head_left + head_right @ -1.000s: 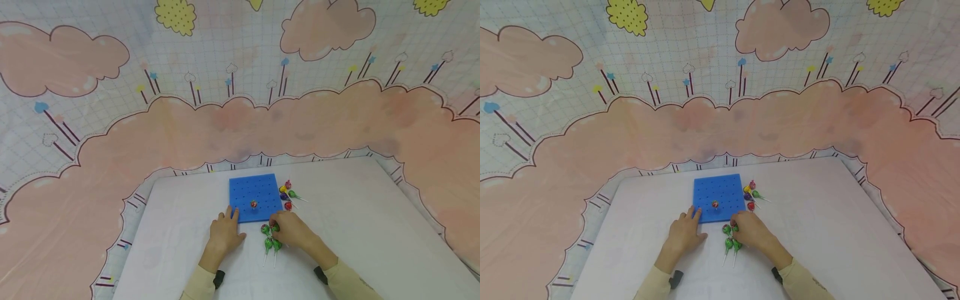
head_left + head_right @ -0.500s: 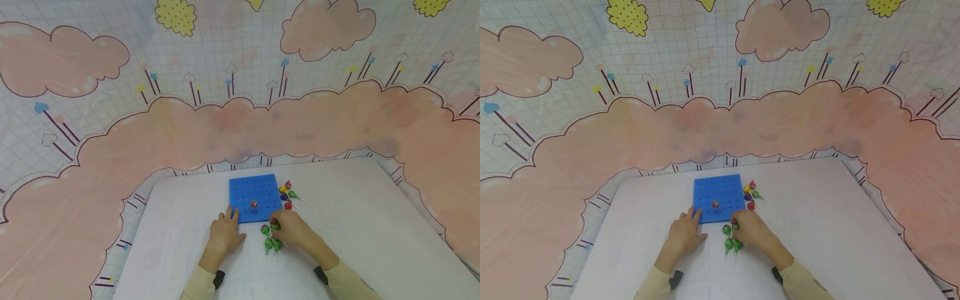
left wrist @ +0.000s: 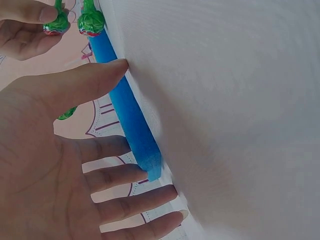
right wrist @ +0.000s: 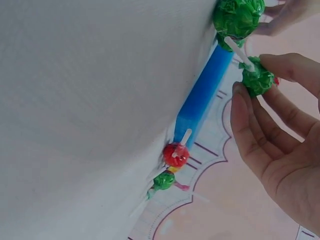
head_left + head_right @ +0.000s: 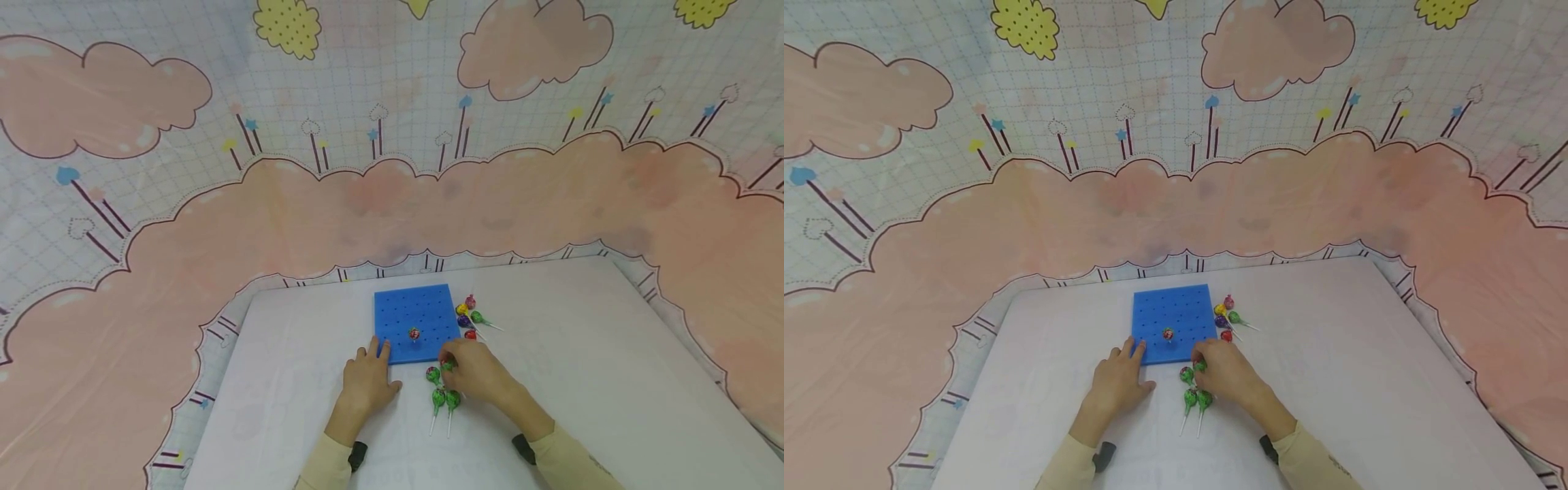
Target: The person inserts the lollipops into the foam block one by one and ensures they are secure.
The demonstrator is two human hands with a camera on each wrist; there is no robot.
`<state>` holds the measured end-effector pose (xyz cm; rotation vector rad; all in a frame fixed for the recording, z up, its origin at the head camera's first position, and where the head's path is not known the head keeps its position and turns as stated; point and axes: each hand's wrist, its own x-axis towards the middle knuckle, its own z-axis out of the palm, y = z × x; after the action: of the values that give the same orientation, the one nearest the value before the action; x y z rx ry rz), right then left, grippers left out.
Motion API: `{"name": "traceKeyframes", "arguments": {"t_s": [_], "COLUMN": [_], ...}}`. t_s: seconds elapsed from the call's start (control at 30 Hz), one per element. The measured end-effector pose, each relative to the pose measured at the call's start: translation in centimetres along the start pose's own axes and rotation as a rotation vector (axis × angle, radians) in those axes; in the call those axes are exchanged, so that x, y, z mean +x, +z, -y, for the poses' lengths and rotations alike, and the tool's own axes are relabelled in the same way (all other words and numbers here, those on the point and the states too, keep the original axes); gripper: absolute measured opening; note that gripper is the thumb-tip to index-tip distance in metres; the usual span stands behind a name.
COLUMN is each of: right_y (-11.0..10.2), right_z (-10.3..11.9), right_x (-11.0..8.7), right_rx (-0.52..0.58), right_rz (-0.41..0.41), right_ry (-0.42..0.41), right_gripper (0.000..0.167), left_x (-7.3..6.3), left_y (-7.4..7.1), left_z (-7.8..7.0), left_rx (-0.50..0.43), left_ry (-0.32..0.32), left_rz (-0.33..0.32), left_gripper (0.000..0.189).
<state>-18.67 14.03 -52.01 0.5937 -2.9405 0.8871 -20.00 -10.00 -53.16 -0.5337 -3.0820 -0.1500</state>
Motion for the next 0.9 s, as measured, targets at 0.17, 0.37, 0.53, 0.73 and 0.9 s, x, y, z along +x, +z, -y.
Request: {"name": "traceKeyframes", "arguments": {"t_s": [0.17, 0.37, 0.53, 0.73, 0.9], "right_y": [-0.19, -0.13, -0.06, -0.13, -0.41], "right_z": [0.11, -0.09, -0.17, 0.17, 0.37], "right_x": [-0.12, -0.08, 0.01, 0.04, 0.25], "right_rx": [0.009, -0.01, -0.024, -0.016, 0.012], "right_rz": [-0.027, -0.06, -0.084, -0.127, -0.168], "right_ry": [0.007, -0.012, -0.041, -0.028, -0.036], "right_gripper": [0.021, 0.02, 0.021, 0.022, 0.023], "left_x": [-0.04, -0.03, -0.08, -0.07, -0.06], "left_y": [0.01, 0.03, -0.02, 0.02, -0.01], "left_z": [-0.04, -0.07, -0.1, -0.12, -0.13], "left_rx": [-0.01, -0.018, -0.02, -0.024, -0.021], "left_ry": [-0.002, -0.001, 0.0, -0.001, -0.003], "left_rz": [0.002, 0.0, -0.003, -0.003, 0.0], "left_gripper": [0.082, 0.082, 0.082, 0.082, 0.082]}}
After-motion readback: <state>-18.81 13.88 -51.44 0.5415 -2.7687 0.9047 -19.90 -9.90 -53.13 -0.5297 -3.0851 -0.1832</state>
